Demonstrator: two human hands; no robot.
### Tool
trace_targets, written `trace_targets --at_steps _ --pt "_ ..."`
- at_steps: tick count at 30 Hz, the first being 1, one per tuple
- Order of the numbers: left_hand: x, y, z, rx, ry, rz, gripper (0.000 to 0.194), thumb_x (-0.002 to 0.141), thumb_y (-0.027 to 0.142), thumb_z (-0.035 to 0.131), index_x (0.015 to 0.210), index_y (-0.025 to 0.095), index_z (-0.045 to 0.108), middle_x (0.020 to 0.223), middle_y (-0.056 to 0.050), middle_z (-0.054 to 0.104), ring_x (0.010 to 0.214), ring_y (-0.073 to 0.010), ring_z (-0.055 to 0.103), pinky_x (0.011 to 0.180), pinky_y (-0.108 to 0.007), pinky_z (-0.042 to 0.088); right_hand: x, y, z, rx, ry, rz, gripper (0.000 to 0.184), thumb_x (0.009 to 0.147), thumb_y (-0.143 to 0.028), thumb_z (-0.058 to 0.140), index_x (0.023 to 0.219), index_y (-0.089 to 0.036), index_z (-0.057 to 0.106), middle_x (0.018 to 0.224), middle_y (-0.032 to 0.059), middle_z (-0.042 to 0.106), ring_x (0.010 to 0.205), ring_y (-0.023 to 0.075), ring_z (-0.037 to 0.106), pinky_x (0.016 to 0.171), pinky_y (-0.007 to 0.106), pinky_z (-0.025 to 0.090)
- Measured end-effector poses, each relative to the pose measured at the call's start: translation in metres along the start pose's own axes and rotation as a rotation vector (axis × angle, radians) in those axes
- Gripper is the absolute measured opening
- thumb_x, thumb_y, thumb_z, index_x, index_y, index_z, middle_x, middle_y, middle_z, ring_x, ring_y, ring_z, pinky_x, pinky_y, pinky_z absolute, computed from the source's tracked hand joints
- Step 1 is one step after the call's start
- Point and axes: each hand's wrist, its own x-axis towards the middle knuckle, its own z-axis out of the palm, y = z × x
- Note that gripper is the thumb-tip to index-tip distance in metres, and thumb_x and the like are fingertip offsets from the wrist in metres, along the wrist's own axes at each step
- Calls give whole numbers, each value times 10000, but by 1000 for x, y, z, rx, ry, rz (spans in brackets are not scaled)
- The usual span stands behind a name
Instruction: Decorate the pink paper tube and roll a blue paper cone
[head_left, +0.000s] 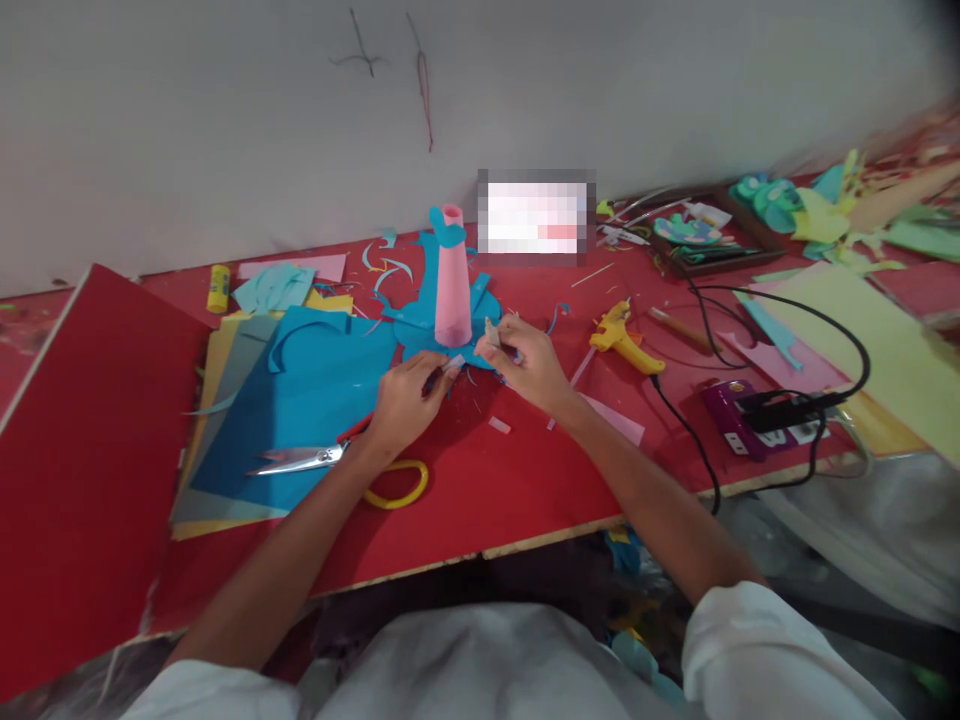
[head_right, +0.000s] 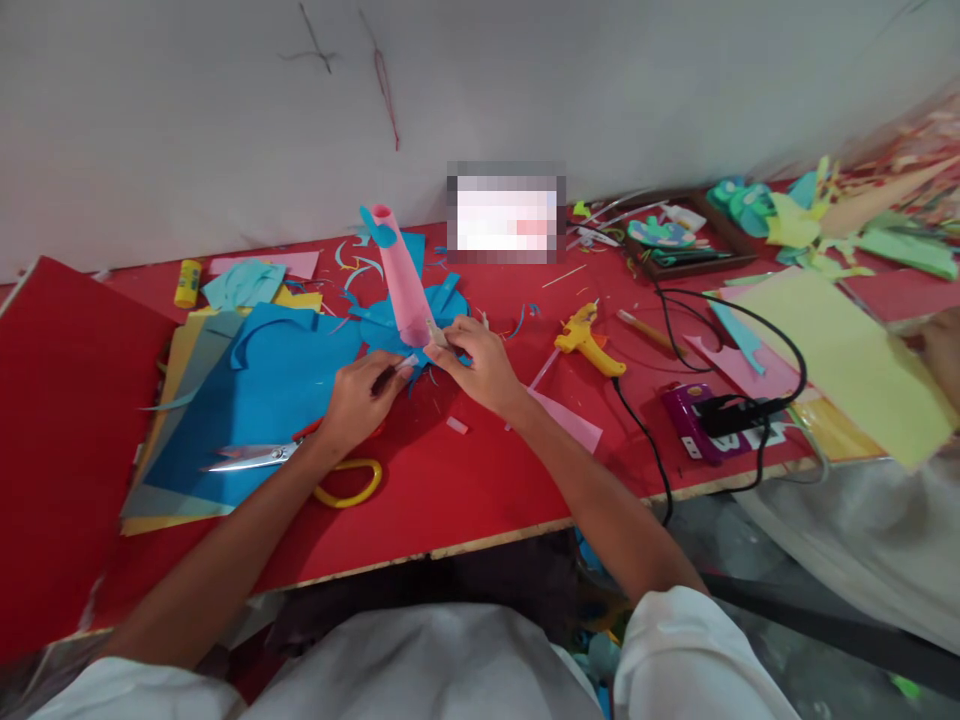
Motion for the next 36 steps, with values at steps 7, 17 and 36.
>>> trace_targets --at_steps 7,17,36 --pt "2 1 -2 -24 -25 66 273 1058 380 576 1057 190 773 922 -55 758 827 -184 702 746 -304 496 2 4 2 407 -49 216 525 832 -738 745 836 -212 742 742 10 698 648 142 606 626 290 485" --pt "2 0 -2 -53 -16 46 344 1069 438 548 1059 197 792 931 -61 773 830 -188 716 748 -309 522 3 6 5 626 65 287 480 837 -694 779 853 -215 752 677 -7 656 607 128 573 582 289 503" --pt "-1 -1 -1 -19 37 76 306 1063 410 579 1105 199 797 949 -69 784 833 -194 723 730 -305 517 3 6 8 691 79 341 485 794 -685 820 797 -202 778 677 14 723 534 109 581 529 268 478"
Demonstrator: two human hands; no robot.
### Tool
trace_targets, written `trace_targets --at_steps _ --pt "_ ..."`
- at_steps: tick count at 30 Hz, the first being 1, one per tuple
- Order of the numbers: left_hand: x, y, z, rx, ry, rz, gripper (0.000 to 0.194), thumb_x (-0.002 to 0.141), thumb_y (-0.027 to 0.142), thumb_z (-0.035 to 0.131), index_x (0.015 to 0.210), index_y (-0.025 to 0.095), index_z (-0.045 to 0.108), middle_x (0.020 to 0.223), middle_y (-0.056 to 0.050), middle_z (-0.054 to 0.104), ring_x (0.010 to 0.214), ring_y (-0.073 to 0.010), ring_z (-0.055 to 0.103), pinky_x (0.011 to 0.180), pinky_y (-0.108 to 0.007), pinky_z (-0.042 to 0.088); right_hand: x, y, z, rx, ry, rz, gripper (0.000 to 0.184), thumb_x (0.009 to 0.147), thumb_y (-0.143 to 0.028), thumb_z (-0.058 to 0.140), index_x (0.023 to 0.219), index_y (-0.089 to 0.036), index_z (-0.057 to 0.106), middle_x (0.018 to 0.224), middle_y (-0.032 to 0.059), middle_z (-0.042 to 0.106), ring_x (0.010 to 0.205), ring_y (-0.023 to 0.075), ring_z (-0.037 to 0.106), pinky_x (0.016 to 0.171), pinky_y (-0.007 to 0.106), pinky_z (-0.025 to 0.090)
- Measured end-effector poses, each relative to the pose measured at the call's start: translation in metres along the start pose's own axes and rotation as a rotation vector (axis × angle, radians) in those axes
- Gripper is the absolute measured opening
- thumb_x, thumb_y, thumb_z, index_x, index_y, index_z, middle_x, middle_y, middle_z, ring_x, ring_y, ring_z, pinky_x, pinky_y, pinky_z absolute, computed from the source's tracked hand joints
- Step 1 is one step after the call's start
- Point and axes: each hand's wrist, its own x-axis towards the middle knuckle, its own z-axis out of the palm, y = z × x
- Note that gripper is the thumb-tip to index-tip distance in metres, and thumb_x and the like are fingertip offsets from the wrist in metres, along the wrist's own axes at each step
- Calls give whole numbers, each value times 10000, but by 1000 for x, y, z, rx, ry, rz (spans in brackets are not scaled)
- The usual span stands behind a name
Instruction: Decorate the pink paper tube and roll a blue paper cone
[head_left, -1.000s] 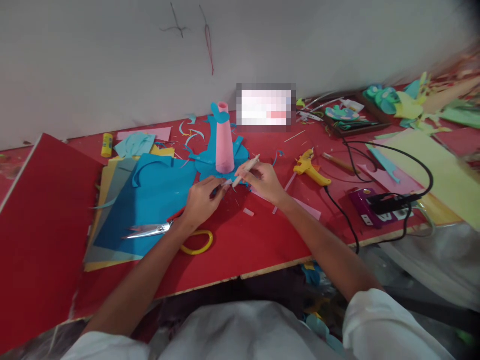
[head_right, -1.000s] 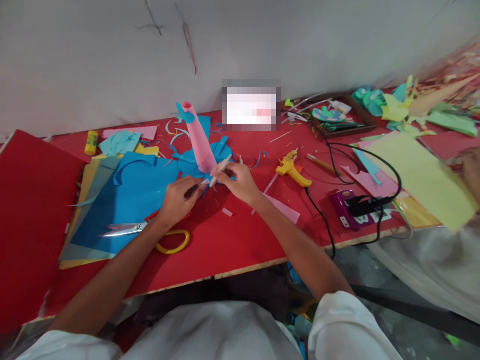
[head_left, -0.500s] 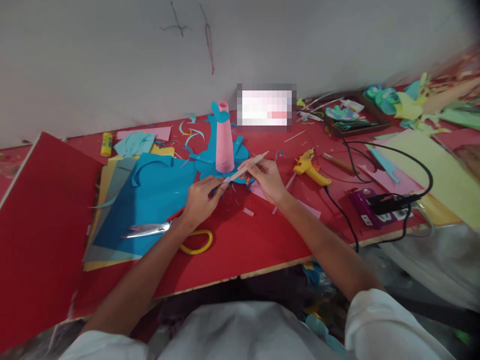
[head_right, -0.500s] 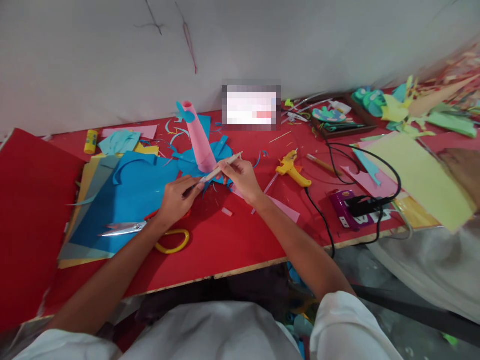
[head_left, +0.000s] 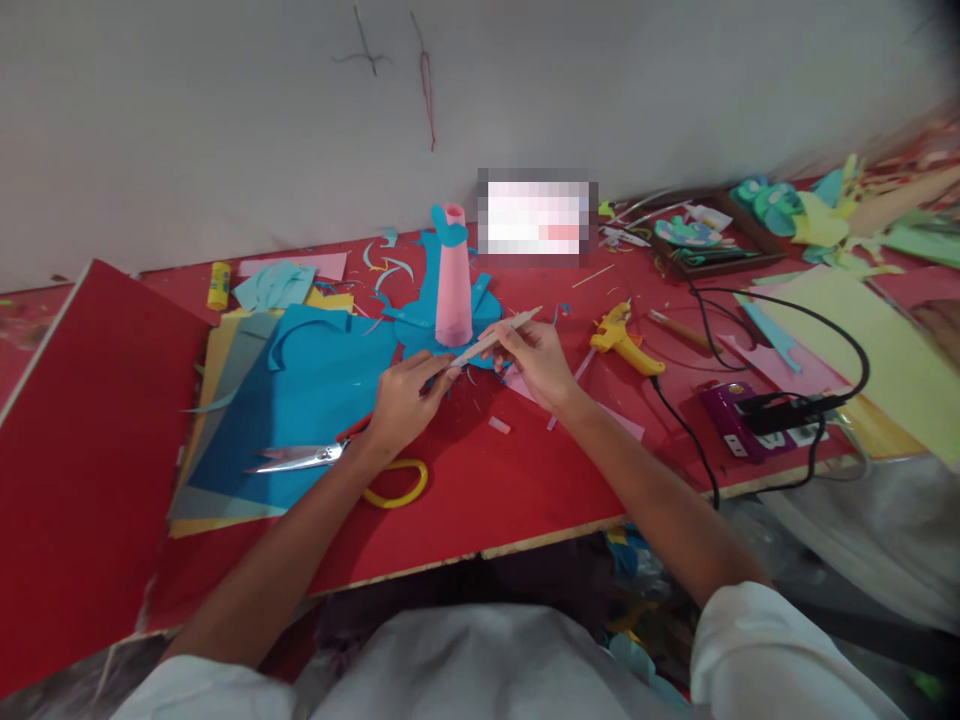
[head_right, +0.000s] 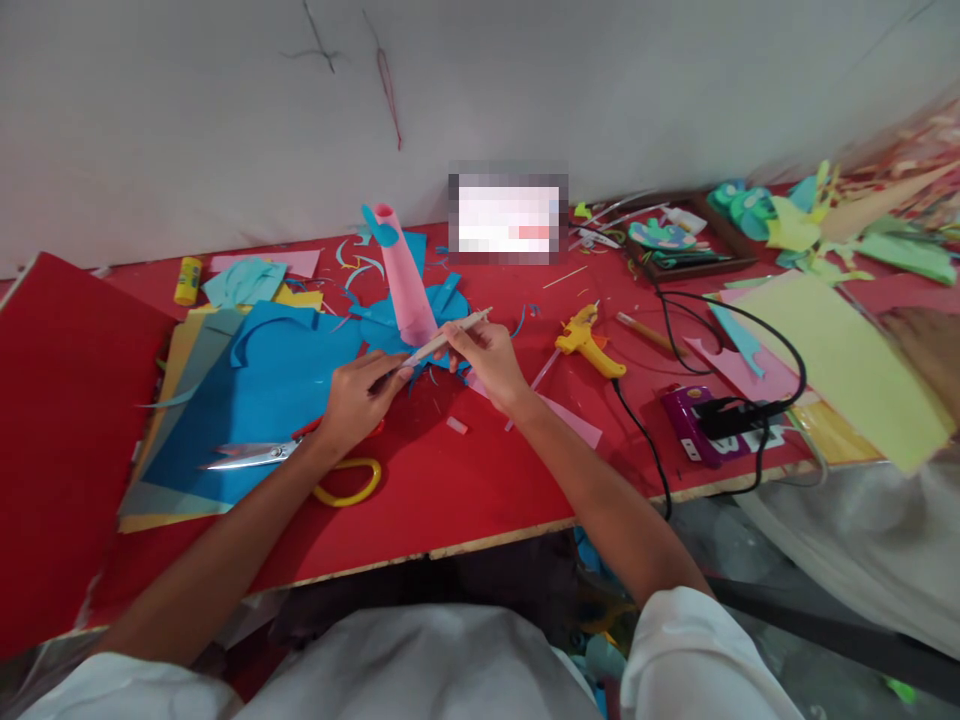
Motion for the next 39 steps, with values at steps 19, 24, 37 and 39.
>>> trace_targets --at_steps 19,24,37,39 --pt "-9 -2 2 258 -79 70 300 1104 372 486 1011 185 702 927 -72 789 811 -200 741 669 -288 449 -7 6 7 36 5 16 430 775 -602 871 800 -186 767 642 11 729 514 125 662 527 259 594" --pt "-10 -3 3 311 -39 142 303 1105 344 485 994 163 701 888 -78 774 764 -195 725 637 -292 427 -10 7 12 -18 -14 -37 434 819 -622 831 784 -205 718 650 -2 687 562 138 660 572 284 599" --pt "-3 27 5 337 -239 395 300 1105 353 490 1176 179 725 1181 -87 783 1021 -241 710 850 -385 541 -21 -43 -48 -286 -84 -216 430 976 -535 711 1355 -340 654 873 -4 742 554 123 620 544 293 544" --pt "-2 33 9 334 -281 431 312 1099 362 499 1231 181 716 1282 -99 756 1103 -268 693 886 -415 537 -27 -38 -58 -305 -105 -205 355 1014 -519 655 1322 -348 693 922 5 745 552 113 621 511 280 524"
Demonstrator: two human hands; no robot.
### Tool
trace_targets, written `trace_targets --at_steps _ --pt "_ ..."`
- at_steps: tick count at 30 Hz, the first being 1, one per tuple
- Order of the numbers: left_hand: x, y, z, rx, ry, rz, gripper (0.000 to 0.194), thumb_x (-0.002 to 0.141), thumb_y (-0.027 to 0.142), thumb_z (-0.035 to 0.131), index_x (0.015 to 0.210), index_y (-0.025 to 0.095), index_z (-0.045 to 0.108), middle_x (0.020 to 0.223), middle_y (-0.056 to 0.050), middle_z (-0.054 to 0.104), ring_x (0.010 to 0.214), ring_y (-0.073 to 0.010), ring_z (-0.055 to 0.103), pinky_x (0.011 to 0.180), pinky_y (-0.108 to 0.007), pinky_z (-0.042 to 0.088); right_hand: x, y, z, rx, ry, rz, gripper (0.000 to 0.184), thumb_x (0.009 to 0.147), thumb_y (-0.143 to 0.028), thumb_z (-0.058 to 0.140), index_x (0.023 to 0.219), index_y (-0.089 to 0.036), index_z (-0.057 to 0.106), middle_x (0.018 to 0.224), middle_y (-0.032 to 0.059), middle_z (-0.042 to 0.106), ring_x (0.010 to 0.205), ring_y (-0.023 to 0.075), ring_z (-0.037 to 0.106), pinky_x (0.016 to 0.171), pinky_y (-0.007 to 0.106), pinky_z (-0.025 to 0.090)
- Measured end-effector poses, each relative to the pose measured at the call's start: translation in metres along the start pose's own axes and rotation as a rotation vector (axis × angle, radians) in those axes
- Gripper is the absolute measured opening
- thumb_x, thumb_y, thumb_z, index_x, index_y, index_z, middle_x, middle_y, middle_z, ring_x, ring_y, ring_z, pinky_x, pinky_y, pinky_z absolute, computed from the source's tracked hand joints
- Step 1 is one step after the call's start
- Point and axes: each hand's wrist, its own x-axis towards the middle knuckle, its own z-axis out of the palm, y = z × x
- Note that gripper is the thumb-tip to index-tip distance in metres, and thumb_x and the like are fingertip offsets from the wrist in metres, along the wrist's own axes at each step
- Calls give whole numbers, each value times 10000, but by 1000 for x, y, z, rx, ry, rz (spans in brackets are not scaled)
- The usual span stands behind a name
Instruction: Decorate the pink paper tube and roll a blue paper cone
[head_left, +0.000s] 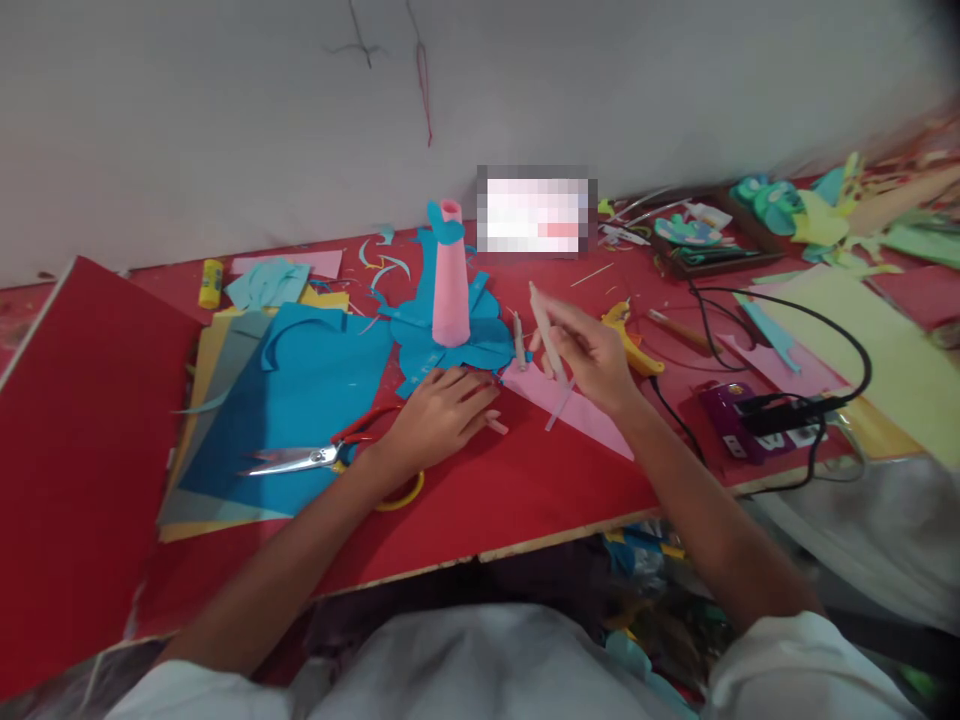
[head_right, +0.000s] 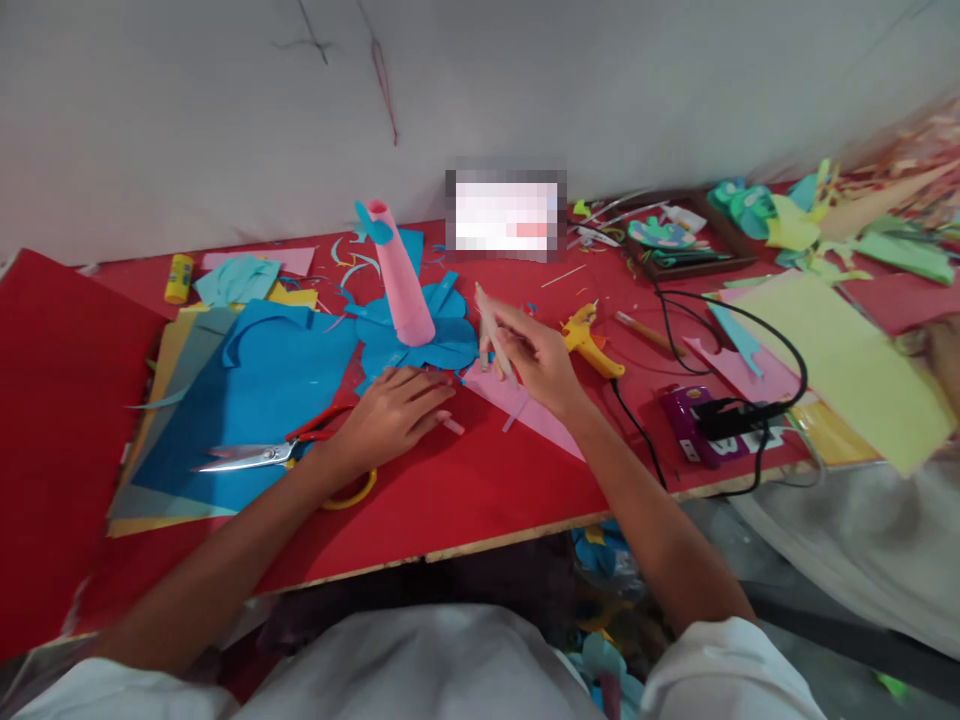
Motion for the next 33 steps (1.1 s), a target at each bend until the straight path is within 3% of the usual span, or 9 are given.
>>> trace_targets --at_steps 3,5,9,14,20,24,28,33 --pt "5 7 5 0 -54 47 395 1099 407 492 1357 170 674 1459 -132 670 1307 -315 618 1021 -473 508 -8 15 -3 95 -7 19 338 1045 -546 585 1292 -346 698 1071 28 759 750 157 739 649 313 609" --pt "6 9 8 -4 -89 53 444 1105 427 471 1425 170 639 1507 -135 640 1393 -320 566 1124 -510 455 -10 24 -2 151 20 31 321 1012 -544 650 1258 -338 666 1022 19 774 819 176 759 712 326 625" --pt "5 8 11 -20 -144 32 466 1118 434 434 1455 172 622 1474 -119 672 1400 -312 567 1208 -558 379 -11 36 1 14 30 41 286 962 -538 727 1040 -263 715 778 0 726 683 140 681 626 266 563" --pt "4 9 9 -37 -138 -1 432 1106 426 466 1394 170 662 1395 -129 714 1369 -320 598 1205 -568 388 -13 44 3 -143 15 8 312 970 -519 689 940 -222 777 920 59 782 829 184 718 797 346 597" --pt "4 10 9 -44 -121 -6 395 1102 410 481 1371 190 670 1382 -127 722 1349 -315 617 1206 -564 381 -13 43 3 -315 -23 43 140 919 -329 660 897 -204 720 742 -5 689 615 128 559 565 262 412" --pt "4 10 9 -46 -126 -10 389 1102 413 476 1348 193 681 1384 -125 722 1340 -312 623 1217 -565 368 -11 41 3 -389 -85 56 135 920 -302 638 874 -199 713 799 20 731 684 148 601 639 285 439" --pt "4 10 10 -49 -129 -9 382 1098 421 490 1325 188 690 1395 -121 718 1344 -310 620 1223 -562 360 -11 43 2 -391 -81 42 160 934 -315 630 859 -197 708 712 -8 685 603 130 534 589 276 391" --pt "4 10 9 -52 -117 2 389 1105 423 478 1322 176 686 1395 -115 719 1330 -303 631 1218 -564 361 -11 45 2 -361 -62 13 217 972 -363 615 887 -196 725 836 30 753 728 153 632 674 281 463"
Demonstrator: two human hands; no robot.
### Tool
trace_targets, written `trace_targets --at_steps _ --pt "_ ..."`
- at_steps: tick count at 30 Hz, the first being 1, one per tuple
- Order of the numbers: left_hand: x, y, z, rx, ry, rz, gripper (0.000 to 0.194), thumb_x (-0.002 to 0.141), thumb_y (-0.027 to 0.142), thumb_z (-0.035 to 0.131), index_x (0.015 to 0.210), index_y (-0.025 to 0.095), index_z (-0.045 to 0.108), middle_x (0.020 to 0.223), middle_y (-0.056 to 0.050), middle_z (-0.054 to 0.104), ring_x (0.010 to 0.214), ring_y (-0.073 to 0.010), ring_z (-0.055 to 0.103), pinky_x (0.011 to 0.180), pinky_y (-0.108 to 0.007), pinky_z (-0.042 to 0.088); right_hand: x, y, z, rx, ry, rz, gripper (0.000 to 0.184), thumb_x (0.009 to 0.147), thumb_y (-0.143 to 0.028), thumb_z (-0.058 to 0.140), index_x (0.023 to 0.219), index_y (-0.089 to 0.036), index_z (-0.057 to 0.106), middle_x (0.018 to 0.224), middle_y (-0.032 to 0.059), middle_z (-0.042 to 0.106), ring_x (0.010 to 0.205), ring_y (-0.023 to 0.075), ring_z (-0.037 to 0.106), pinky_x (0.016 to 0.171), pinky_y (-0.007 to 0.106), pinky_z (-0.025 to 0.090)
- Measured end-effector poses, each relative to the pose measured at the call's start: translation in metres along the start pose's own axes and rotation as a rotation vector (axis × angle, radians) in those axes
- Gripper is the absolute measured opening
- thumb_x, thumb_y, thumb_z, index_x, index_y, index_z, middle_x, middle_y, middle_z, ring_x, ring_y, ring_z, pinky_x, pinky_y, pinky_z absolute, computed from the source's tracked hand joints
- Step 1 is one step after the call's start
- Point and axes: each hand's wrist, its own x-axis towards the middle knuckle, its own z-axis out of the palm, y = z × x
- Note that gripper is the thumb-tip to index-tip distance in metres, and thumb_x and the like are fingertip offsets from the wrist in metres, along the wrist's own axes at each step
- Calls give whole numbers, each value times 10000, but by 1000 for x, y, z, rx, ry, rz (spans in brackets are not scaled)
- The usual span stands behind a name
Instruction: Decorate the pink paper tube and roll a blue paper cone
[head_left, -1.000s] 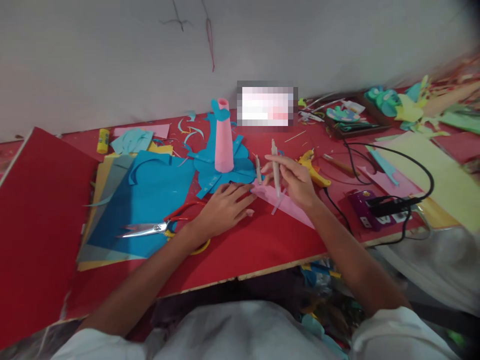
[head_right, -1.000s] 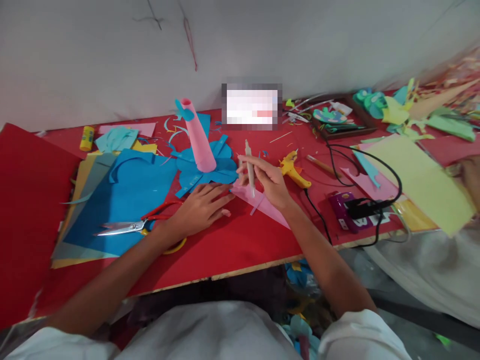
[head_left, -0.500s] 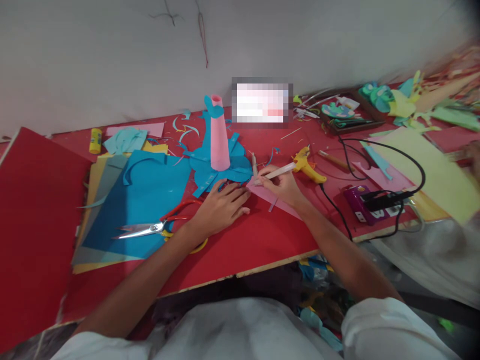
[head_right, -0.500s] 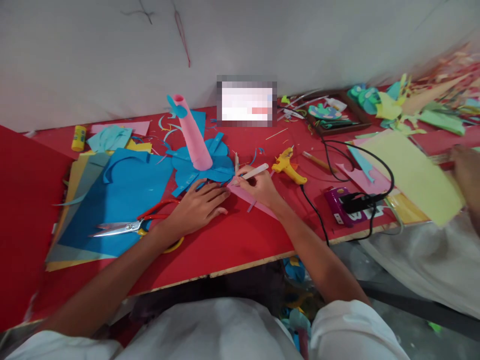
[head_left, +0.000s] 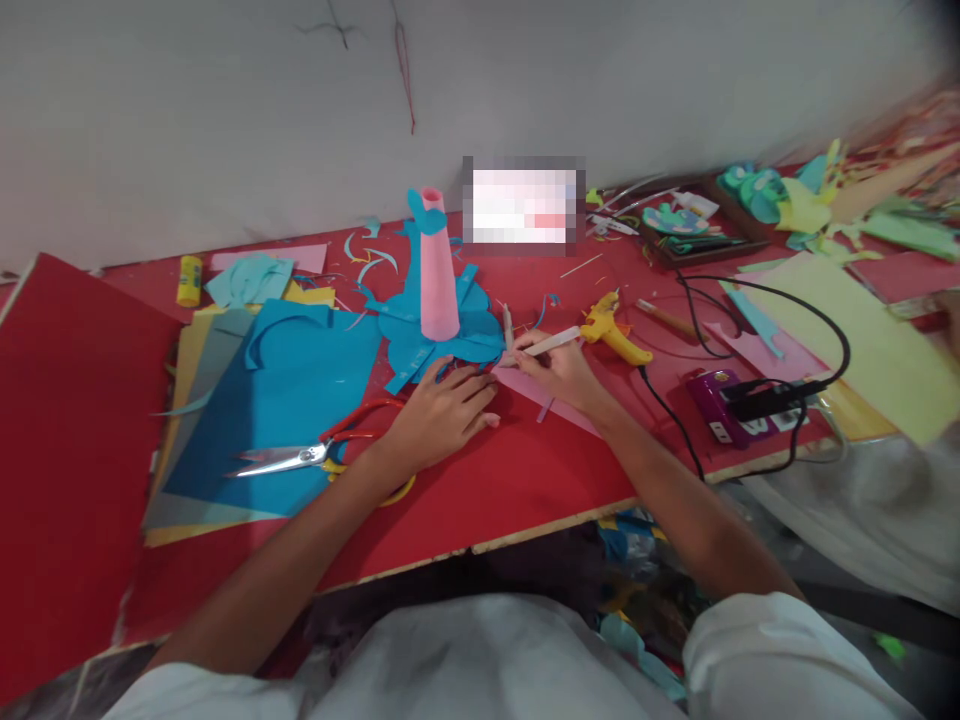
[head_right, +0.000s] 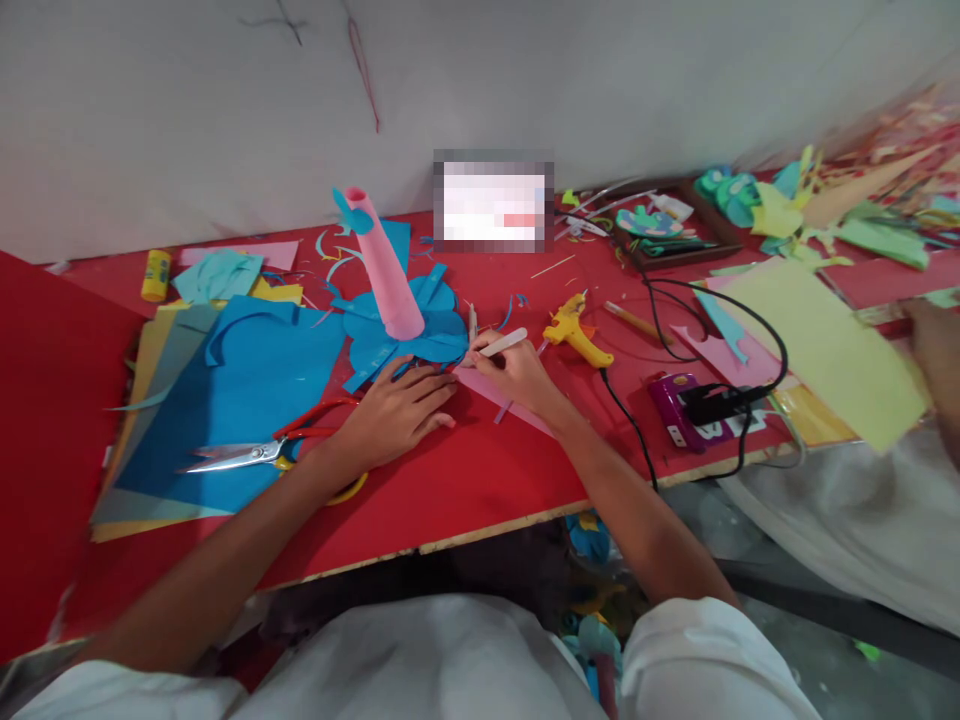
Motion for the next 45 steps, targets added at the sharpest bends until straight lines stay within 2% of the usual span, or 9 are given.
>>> trace_targets --at_steps 10,15,18,20,22,28,31,38,45 --pt "-2 -2 1 -59 22 -3 342 1113 372 468 1311 192 681 1390 -102 725 1327 -294 646 1193 -549 409 -4 -5 0 54 161 52 203 946 -362 619 813 -212 651 654 -28 592 576 122 487 559 269 371" --pt "-5 -15 -14 -158 404 -287 255 1097 325 493 1264 238 664 1254 -106 746 1207 -249 693 1060 -451 541 -13 -5 -1 -16 361 6 225 984 -401 617 845 -227 655 674 -21 592 596 140 528 577 290 408" --pt "5 -38 -23 -223 566 -501 477 1049 493 580 1445 240 502 1404 -150 634 1309 -287 624 1026 -446 564 -10 -12 -2 -17 462 -41 248 1001 -450 625 877 -238 664 684 -17 596 605 149 551 591 307 429" --pt "16 -56 -21 -280 540 -486 790 982 585 658 1597 248 296 1518 -178 551 1372 -309 587 1040 -445 555 -1 -20 -2 47 503 -66 268 1003 -482 631 882 -244 654 684 -16 591 593 147 550 571 306 422" --pt "27 -71 -14 -317 476 -464 909 941 585 708 1631 230 233 1482 -179 594 1338 -318 618 1054 -457 546 13 -31 0 132 553 -67 307 999 -538 632 886 -253 637 653 -24 572 545 137 514 516 296 387" --pt "38 -93 2 -310 435 -585 583 910 413 735 1411 178 554 1296 -137 733 1161 -306 711 955 -412 583 60 -42 14 204 704 -47 433 1008 -646 569 811 -260 565 570 -47 439 482 120 445 471 292 361" --pt "36 -100 0 -322 426 -545 561 920 391 720 1414 187 551 1338 -128 723 1207 -302 700 1001 -421 576 69 -33 19 217 615 -18 476 1012 -649 556 750 -253 558 583 -38 449 503 117 462 497 292 386" --pt "30 -114 11 -426 273 -505 787 833 297 826 1524 216 456 1500 -144 621 1351 -321 630 1087 -445 543 61 -14 25 368 77 20 444 871 -675 746 940 -236 747 744 10 691 581 123 559 485 270 437" --pt "5 -121 -17 -181 352 -591 711 928 513 767 1468 157 474 1319 -132 687 1270 -329 620 1145 -556 476 59 -9 42 236 213 -25 366 927 -581 714 837 -227 685 682 -19 599 580 119 514 524 277 413"
